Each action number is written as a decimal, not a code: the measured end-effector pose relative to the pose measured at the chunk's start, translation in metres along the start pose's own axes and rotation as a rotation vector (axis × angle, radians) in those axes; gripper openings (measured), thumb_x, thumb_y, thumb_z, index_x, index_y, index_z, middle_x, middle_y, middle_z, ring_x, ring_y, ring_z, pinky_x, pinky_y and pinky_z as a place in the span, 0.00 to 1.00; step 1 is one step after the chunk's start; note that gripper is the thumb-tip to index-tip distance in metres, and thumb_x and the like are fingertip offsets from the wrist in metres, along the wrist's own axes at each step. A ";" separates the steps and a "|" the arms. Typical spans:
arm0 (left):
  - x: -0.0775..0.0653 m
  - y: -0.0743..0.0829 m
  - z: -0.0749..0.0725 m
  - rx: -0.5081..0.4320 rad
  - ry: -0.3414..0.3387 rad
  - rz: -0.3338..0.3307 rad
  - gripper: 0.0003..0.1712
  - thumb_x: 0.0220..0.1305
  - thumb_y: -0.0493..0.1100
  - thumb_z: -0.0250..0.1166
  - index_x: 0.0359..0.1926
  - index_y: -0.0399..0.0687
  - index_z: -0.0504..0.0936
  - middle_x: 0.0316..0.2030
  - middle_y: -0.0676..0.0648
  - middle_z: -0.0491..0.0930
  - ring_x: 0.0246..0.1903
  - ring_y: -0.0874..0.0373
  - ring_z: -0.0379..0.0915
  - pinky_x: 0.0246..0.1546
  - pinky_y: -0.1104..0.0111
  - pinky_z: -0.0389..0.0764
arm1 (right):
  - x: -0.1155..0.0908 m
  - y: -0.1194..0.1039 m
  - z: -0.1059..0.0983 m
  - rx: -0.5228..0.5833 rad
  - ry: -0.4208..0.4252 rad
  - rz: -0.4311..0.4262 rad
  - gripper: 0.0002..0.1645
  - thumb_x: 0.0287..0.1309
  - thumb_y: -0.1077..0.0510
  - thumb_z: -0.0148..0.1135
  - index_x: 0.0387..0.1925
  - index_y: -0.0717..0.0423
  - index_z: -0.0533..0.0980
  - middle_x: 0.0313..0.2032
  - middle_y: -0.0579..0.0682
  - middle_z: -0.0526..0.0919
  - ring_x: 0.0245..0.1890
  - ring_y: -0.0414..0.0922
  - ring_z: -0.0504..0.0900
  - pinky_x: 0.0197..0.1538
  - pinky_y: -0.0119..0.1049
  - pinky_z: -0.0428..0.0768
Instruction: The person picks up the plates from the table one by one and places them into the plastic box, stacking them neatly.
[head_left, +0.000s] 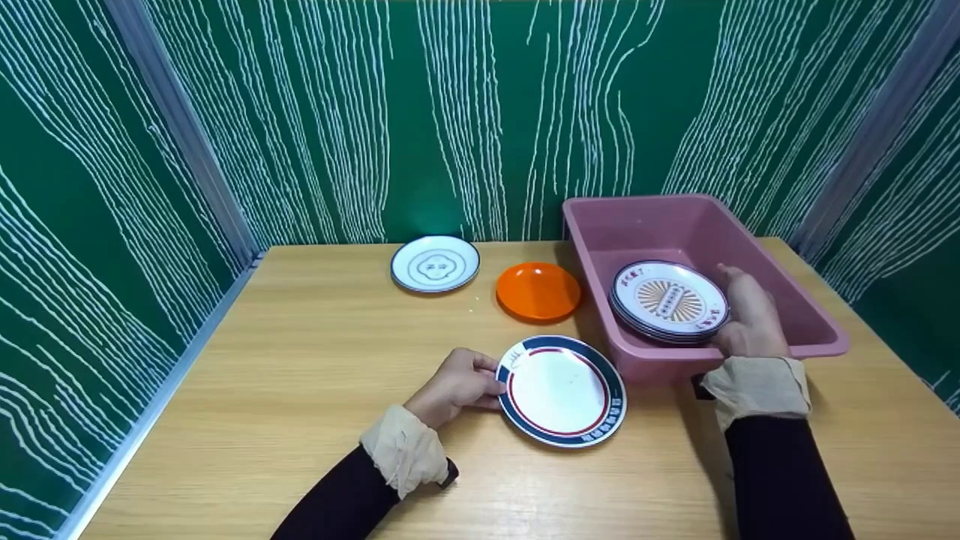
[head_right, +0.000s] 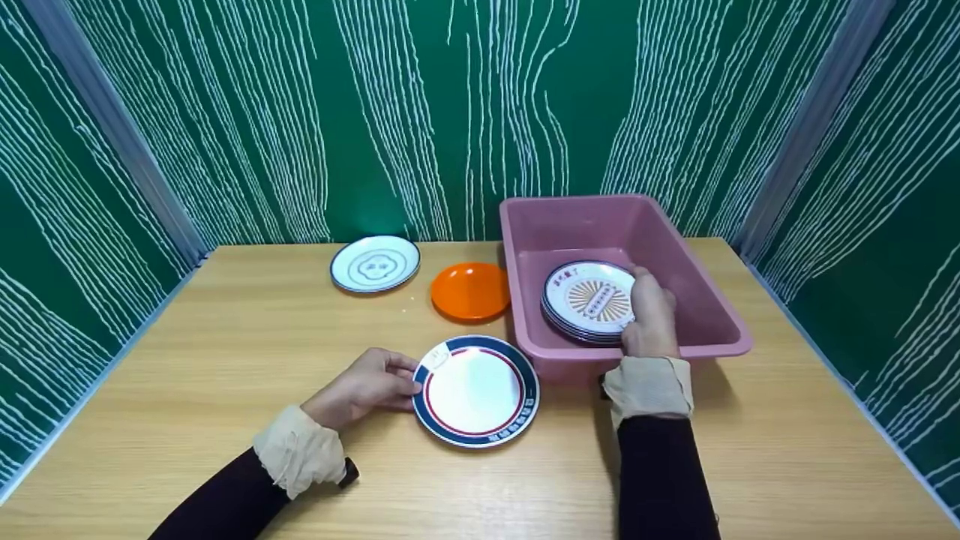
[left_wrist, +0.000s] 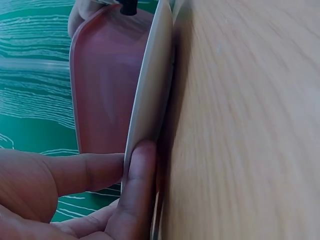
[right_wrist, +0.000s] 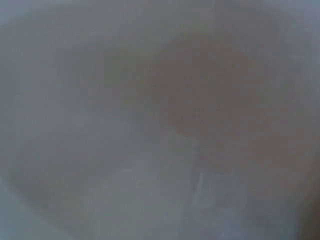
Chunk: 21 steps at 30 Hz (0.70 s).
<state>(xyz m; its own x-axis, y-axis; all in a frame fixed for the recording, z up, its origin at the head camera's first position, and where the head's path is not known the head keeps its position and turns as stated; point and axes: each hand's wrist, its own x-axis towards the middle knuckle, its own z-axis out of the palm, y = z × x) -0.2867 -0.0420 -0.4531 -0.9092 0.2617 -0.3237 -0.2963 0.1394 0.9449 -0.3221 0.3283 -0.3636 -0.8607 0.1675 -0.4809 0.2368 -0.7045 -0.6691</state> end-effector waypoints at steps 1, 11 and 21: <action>0.000 0.000 0.000 -0.005 0.001 0.004 0.15 0.51 0.22 0.64 0.42 0.29 0.78 0.32 0.39 0.82 0.25 0.53 0.80 0.31 0.60 0.84 | 0.000 0.000 0.000 -0.004 0.007 -0.014 0.21 0.60 0.54 0.62 0.53 0.44 0.66 0.53 0.42 0.66 0.49 0.38 0.71 0.49 0.31 0.77; -0.001 0.007 0.000 -0.083 0.013 0.037 0.14 0.52 0.25 0.63 0.42 0.31 0.78 0.35 0.39 0.79 0.26 0.52 0.80 0.33 0.59 0.84 | -0.005 0.006 0.005 -0.241 0.173 -0.125 0.53 0.59 0.41 0.60 0.71 0.27 0.34 0.71 0.39 0.43 0.67 0.45 0.50 0.67 0.44 0.52; -0.006 0.025 -0.016 0.000 0.122 0.092 0.12 0.54 0.30 0.62 0.43 0.35 0.80 0.38 0.40 0.79 0.26 0.52 0.77 0.37 0.56 0.83 | -0.018 0.007 0.012 -0.301 0.149 -0.151 0.59 0.58 0.37 0.59 0.68 0.23 0.23 0.73 0.40 0.38 0.70 0.51 0.49 0.69 0.52 0.47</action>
<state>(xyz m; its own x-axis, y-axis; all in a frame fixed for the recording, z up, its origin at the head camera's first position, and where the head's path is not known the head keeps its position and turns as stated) -0.2932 -0.0558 -0.4270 -0.9615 0.1551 -0.2270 -0.2098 0.1198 0.9704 -0.3107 0.3118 -0.3527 -0.8261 0.3681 -0.4266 0.2535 -0.4333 -0.8648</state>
